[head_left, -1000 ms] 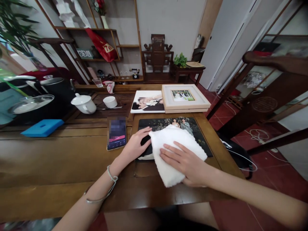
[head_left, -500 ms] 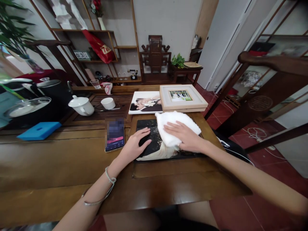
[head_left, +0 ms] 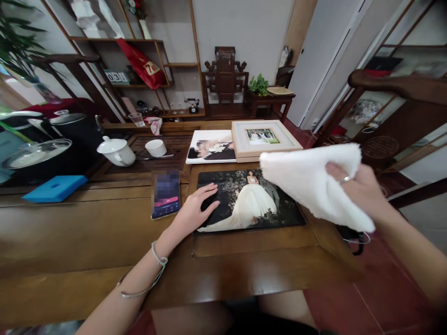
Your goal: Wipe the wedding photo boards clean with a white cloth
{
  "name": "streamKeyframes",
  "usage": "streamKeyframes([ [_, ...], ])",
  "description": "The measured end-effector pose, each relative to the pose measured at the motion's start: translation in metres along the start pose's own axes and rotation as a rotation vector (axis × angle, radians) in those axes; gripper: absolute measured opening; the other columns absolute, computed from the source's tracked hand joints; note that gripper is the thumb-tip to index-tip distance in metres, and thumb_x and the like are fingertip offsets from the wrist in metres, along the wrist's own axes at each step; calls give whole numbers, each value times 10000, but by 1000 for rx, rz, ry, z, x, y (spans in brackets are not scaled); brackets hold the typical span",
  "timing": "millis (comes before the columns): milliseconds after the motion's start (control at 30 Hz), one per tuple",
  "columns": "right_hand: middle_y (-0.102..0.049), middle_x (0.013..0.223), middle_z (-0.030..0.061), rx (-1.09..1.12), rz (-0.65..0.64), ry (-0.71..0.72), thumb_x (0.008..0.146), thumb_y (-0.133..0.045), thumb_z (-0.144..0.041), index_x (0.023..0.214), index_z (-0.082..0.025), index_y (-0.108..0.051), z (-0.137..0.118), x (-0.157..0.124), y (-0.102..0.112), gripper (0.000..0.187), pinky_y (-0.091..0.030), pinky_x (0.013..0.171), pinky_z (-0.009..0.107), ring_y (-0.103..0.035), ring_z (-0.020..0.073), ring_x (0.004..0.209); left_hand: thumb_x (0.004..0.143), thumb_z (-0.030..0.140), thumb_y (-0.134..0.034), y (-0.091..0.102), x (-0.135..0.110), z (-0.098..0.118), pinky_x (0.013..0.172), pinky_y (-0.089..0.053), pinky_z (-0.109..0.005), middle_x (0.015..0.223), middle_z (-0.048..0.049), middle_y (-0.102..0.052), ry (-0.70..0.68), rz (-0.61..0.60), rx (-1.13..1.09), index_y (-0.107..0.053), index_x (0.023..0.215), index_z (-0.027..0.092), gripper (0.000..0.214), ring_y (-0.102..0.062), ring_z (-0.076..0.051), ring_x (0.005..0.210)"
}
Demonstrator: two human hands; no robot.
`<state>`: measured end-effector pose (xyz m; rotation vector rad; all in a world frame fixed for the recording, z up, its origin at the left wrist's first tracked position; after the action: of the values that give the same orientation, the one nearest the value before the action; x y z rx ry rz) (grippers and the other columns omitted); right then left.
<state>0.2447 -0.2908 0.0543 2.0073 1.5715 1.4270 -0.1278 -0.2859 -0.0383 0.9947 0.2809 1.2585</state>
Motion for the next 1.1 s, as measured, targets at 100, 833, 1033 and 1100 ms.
streamKeyframes([
  [100,-688,800,68,-141,172,11,907,-545,-360,945,-217,-671,11,17,11,194,-493,603,343,-628,212,680,896,377,-561,0,0,0,1113,-397,-472,1339,-118,-602,0,-3,-3,-654,1204,160,388,-533,-274,1277],
  [833,-68,1619,77,-285,-736,584,517,-505,-55,1529,-187,-214,-29,-61,-78,1062,-47,1149,613,63,354,1456,905,362,-557,-3,1,-2,1115,-399,-471,1343,-116,-599,-7,14,8,-640,1226,153,392,-531,-268,1280],
  [1033,-170,1606,37,-231,-746,549,579,-499,-53,1513,-235,-275,-7,-29,-86,978,-113,1166,559,-35,293,1471,897,358,-575,-1,0,0,1112,-402,-475,1325,-119,-611,-6,5,11,-654,1201,149,378,-535,-268,1276],
  [1100,-213,1595,44,-262,-686,453,611,-483,-60,1503,-231,-300,13,-6,-97,927,-145,1159,565,-74,290,1469,895,359,-580,-1,0,1,1106,-408,-481,1323,-120,-613,-6,8,9,-656,1196,151,374,-538,-271,1272],
])
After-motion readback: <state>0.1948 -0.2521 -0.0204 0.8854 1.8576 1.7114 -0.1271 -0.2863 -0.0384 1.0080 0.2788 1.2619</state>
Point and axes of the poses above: each hand's wrist, its own x-axis towards the middle knuckle, its own y-axis out of the back of the hand, z = x × y, the point moved 2 cm from there along x, towards the middle knuckle
